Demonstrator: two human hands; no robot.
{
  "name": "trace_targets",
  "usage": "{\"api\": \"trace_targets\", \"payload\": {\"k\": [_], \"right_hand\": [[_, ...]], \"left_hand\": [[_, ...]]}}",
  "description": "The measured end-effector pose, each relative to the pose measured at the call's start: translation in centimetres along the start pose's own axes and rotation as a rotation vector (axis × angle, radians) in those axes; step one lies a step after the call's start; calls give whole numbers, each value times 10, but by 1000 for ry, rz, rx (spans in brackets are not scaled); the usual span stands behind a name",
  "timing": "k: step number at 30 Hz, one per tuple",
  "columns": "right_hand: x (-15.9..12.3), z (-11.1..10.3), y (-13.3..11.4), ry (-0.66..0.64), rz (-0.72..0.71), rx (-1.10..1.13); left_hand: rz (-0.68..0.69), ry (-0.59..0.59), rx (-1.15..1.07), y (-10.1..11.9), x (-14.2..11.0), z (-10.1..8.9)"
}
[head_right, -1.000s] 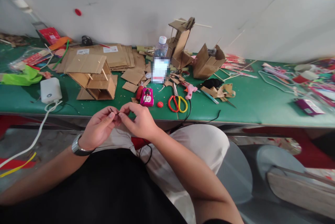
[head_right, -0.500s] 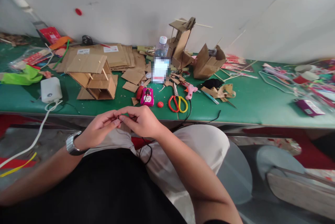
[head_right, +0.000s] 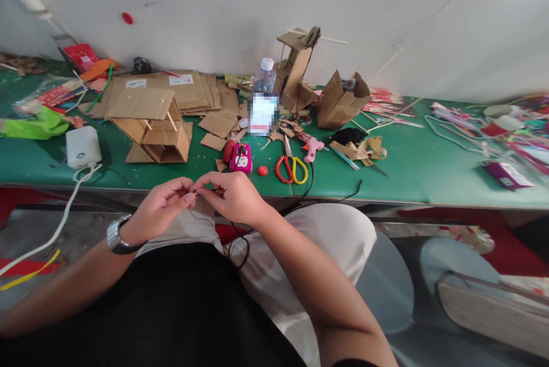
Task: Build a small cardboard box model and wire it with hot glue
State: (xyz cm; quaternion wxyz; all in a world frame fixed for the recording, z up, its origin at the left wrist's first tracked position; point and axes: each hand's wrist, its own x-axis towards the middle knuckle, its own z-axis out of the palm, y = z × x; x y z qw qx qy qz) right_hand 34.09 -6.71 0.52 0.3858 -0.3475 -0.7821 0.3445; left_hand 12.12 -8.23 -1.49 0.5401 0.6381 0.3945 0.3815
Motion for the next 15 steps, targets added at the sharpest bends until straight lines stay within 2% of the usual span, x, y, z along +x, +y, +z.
{"api": "trace_targets", "payload": {"k": [6,12,15], "right_hand": [[0,5,2,15,31,-33],[-1,8,2,24,57,-4],[-1,8,1,27,34,15]], "left_hand": [[-17,111,-62,-8,1,-1],[-72,102,-273,-22,2,1],[-71,114,-284,-22,2,3]]}}
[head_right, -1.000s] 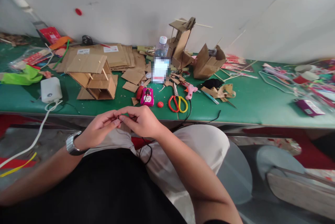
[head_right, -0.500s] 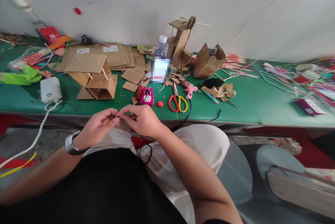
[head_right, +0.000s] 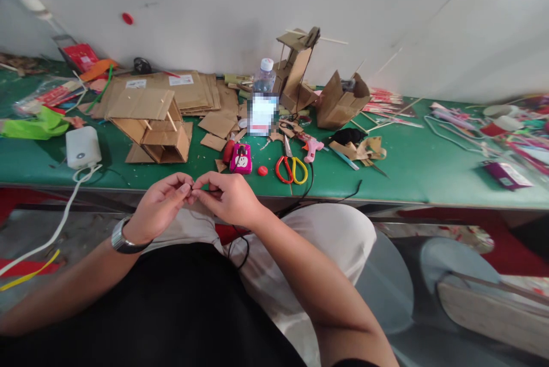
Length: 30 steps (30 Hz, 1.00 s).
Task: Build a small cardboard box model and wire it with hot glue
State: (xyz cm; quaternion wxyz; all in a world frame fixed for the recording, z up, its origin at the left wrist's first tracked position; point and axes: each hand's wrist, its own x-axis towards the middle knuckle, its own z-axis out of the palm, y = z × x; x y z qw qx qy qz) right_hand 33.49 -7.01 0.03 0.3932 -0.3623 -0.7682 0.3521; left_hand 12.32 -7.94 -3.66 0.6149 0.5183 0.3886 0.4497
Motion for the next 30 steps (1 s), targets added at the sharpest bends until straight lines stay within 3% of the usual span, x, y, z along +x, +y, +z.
{"api": "trace_targets", "payload": {"k": [5,12,18,25,30], "right_hand": [[-1,-1,-2,18,-13,17],[-1,-2,-4,45,0,80],[-3,2,-5,1,4,76],[-4,4,-4,-49,-16,63],[-4,3,-3,-40,-5,53]], "left_hand": [[87,4,146,10,-2,3],[207,-155,399,14,-7,4],[386,-83,615,18,-7,5],[478,-92,725,16,-5,7],[466,-88,751,19,-4,9]]}}
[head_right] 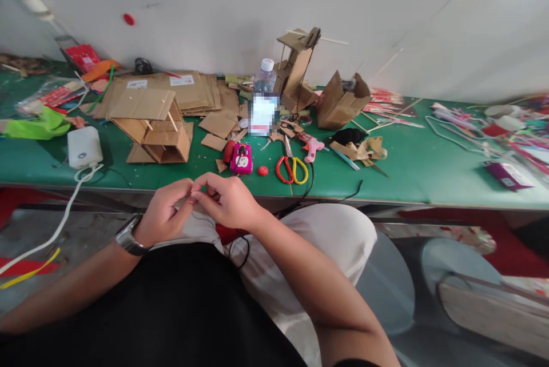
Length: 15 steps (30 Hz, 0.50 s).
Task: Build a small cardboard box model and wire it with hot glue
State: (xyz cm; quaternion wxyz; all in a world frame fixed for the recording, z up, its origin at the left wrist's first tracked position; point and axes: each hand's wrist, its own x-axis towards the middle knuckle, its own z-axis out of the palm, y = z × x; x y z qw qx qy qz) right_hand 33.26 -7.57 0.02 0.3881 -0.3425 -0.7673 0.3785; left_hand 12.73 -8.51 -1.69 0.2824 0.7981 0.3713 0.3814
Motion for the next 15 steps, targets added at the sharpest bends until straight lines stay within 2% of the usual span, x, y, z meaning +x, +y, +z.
{"api": "trace_targets", "payload": {"k": [4,8,12,15], "right_hand": [[1,-4,-1,30,-20,-4],[2,-8,-1,39,-102,-34],[3,-7,0,59,-223,-88],[3,-6,1,84,-243,-111]], "left_hand": [[-113,52,-127,3,1,-2],[-230,94,-295,3,2,-3],[-284,106,-386,2,2,-4],[-290,119,-391,0,1,-4]]}}
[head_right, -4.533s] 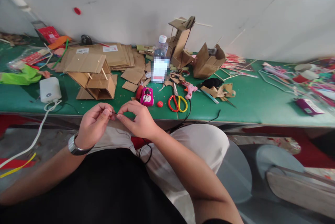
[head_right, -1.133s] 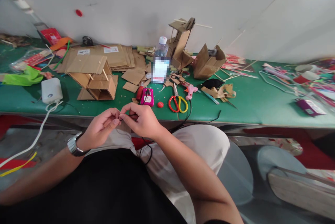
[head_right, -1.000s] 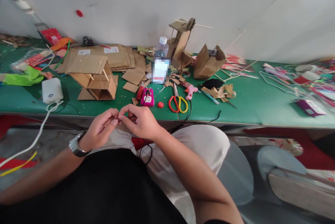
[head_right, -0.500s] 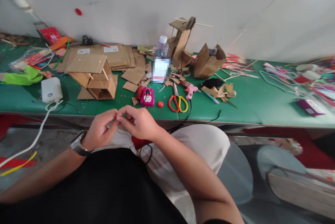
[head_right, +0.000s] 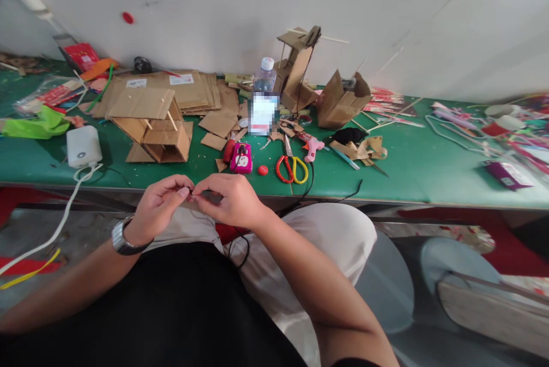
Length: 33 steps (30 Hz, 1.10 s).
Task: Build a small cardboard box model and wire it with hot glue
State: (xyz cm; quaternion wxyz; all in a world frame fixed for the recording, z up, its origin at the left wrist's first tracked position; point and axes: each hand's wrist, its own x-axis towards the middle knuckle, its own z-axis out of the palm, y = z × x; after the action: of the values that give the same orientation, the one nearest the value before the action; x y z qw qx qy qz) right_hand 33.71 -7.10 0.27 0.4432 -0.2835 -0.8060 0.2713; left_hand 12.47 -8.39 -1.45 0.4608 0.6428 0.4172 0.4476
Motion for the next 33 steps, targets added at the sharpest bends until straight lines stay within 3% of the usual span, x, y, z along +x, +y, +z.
{"api": "trace_targets", "payload": {"k": [7,14,18,23,29,33], "right_hand": [[-2,-1,-2,6,144,55],[3,-5,-1,21,262,234],[6,-5,0,-104,396,298],[5,-6,-1,-180,514,405],[3,-6,-2,-209,443,396],[3,-7,-3,-181,324,270]], "left_hand": [[58,23,89,3,-2,0],[351,43,352,5,-3,-1],[469,10,446,4,-3,-1],[517,-2,483,6,-2,0],[510,4,479,7,-3,-4],[488,5,454,10,-4,-5]]}}
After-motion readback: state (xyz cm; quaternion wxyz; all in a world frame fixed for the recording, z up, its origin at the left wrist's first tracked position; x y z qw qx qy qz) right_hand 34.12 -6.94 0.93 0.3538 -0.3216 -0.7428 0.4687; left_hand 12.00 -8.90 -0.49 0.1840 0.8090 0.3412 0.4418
